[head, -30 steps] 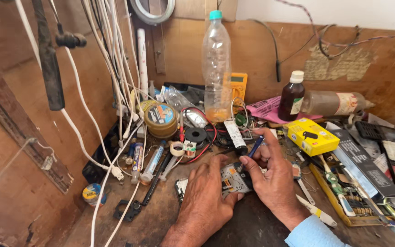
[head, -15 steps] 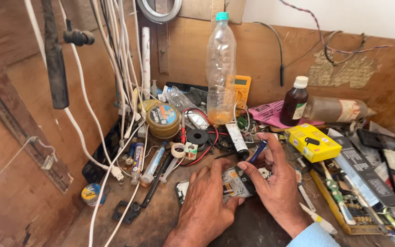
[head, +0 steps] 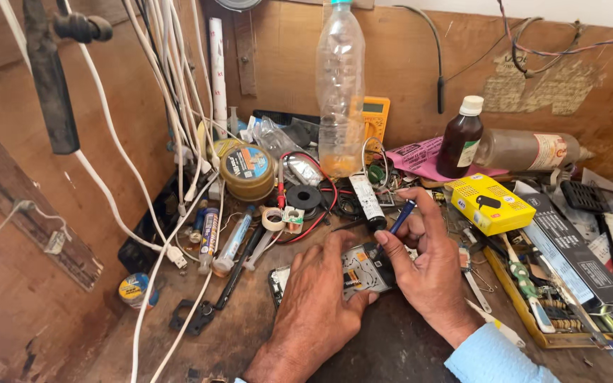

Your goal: The person uses a pen-like tool to scrape and clean the surface of a small electronic circuit board. They then use tweezers to remove a small component from the board and place it on the workbench. The person continues to scrape and clean the board with the pen-like tool.

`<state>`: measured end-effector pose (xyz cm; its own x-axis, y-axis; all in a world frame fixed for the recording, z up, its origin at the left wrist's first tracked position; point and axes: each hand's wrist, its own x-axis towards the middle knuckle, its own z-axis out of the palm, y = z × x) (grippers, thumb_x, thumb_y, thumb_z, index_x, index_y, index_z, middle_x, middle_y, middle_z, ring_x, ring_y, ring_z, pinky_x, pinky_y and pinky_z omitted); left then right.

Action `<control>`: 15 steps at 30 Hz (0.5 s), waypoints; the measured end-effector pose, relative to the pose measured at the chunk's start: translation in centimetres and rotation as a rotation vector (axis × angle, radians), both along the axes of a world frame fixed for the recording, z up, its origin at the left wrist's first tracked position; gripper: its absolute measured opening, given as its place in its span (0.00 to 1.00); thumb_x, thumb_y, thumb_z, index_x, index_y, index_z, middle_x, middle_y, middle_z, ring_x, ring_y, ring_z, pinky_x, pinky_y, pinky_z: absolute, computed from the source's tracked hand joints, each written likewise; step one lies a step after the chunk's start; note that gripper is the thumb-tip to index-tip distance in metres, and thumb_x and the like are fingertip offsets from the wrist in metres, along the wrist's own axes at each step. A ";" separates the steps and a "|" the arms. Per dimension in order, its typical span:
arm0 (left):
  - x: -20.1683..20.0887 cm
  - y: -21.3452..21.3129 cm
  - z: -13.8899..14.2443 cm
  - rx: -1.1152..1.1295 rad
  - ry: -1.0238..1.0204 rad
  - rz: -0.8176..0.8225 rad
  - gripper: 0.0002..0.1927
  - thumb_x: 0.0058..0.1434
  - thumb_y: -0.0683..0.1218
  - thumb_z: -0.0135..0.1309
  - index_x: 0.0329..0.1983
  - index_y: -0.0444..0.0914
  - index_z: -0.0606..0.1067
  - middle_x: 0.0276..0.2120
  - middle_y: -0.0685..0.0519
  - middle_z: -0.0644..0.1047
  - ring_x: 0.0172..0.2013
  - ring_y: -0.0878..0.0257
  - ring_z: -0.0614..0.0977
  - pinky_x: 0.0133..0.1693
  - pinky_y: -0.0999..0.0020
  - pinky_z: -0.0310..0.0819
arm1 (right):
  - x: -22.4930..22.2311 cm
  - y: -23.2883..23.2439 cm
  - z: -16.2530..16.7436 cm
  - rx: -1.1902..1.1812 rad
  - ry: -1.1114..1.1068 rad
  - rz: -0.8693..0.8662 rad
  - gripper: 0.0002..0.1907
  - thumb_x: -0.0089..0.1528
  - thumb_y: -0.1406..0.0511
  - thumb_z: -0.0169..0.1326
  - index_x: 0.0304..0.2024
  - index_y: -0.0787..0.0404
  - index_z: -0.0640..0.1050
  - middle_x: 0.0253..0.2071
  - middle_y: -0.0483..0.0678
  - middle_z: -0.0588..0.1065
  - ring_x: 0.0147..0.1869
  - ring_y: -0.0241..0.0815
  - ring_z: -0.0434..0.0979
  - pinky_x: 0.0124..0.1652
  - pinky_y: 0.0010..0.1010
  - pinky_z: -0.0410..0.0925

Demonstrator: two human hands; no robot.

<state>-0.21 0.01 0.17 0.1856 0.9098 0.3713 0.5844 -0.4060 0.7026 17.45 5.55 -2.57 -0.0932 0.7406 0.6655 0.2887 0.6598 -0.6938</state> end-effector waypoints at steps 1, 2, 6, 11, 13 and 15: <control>0.0 -0.1 0.0 -0.016 -0.003 0.002 0.38 0.48 0.42 0.68 0.60 0.35 0.63 0.51 0.40 0.77 0.55 0.44 0.75 0.58 0.50 0.61 | 0.1 0.0 0.0 -0.028 0.006 0.011 0.36 0.63 0.75 0.58 0.71 0.60 0.60 0.33 0.42 0.71 0.38 0.30 0.70 0.41 0.22 0.67; 0.0 -0.1 0.0 -0.029 -0.005 0.003 0.38 0.48 0.42 0.68 0.60 0.35 0.63 0.51 0.40 0.77 0.55 0.43 0.75 0.58 0.50 0.61 | 0.2 0.0 0.0 -0.054 0.012 0.020 0.36 0.63 0.75 0.58 0.71 0.59 0.59 0.33 0.43 0.71 0.37 0.30 0.70 0.40 0.22 0.68; -0.1 0.0 0.1 -0.034 -0.009 -0.001 0.39 0.47 0.42 0.69 0.60 0.35 0.63 0.53 0.41 0.77 0.57 0.44 0.74 0.59 0.51 0.60 | 0.3 0.0 0.2 -0.096 0.030 0.094 0.36 0.64 0.75 0.54 0.72 0.59 0.56 0.39 0.45 0.78 0.43 0.31 0.78 0.45 0.24 0.71; -0.1 0.3 0.1 0.018 -0.025 0.007 0.36 0.46 0.42 0.70 0.57 0.35 0.66 0.52 0.40 0.77 0.57 0.42 0.74 0.58 0.50 0.62 | 0.7 -0.3 1.0 -0.081 -0.075 -0.055 0.36 0.63 0.71 0.59 0.71 0.57 0.60 0.31 0.45 0.76 0.36 0.30 0.75 0.40 0.23 0.70; -0.1 0.3 -0.1 0.049 -0.032 0.011 0.35 0.45 0.43 0.71 0.55 0.35 0.67 0.51 0.40 0.77 0.56 0.42 0.75 0.57 0.50 0.64 | 0.9 -0.4 1.2 -0.040 -0.121 -0.138 0.36 0.61 0.70 0.62 0.70 0.58 0.63 0.30 0.44 0.75 0.35 0.30 0.74 0.38 0.23 0.69; -0.2 0.7 -0.3 0.069 -0.017 0.015 0.34 0.45 0.44 0.71 0.54 0.35 0.68 0.51 0.40 0.77 0.55 0.42 0.75 0.57 0.50 0.65 | 1.1 0.0 1.3 -0.011 -0.093 -0.133 0.35 0.60 0.70 0.64 0.68 0.58 0.66 0.31 0.43 0.75 0.36 0.29 0.74 0.38 0.22 0.69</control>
<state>-0.41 0.71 -0.17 0.1653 0.8847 0.4358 0.5791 -0.4448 0.6832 18.52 5.60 -1.23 -0.0545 0.7578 0.6503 0.4361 0.6039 -0.6672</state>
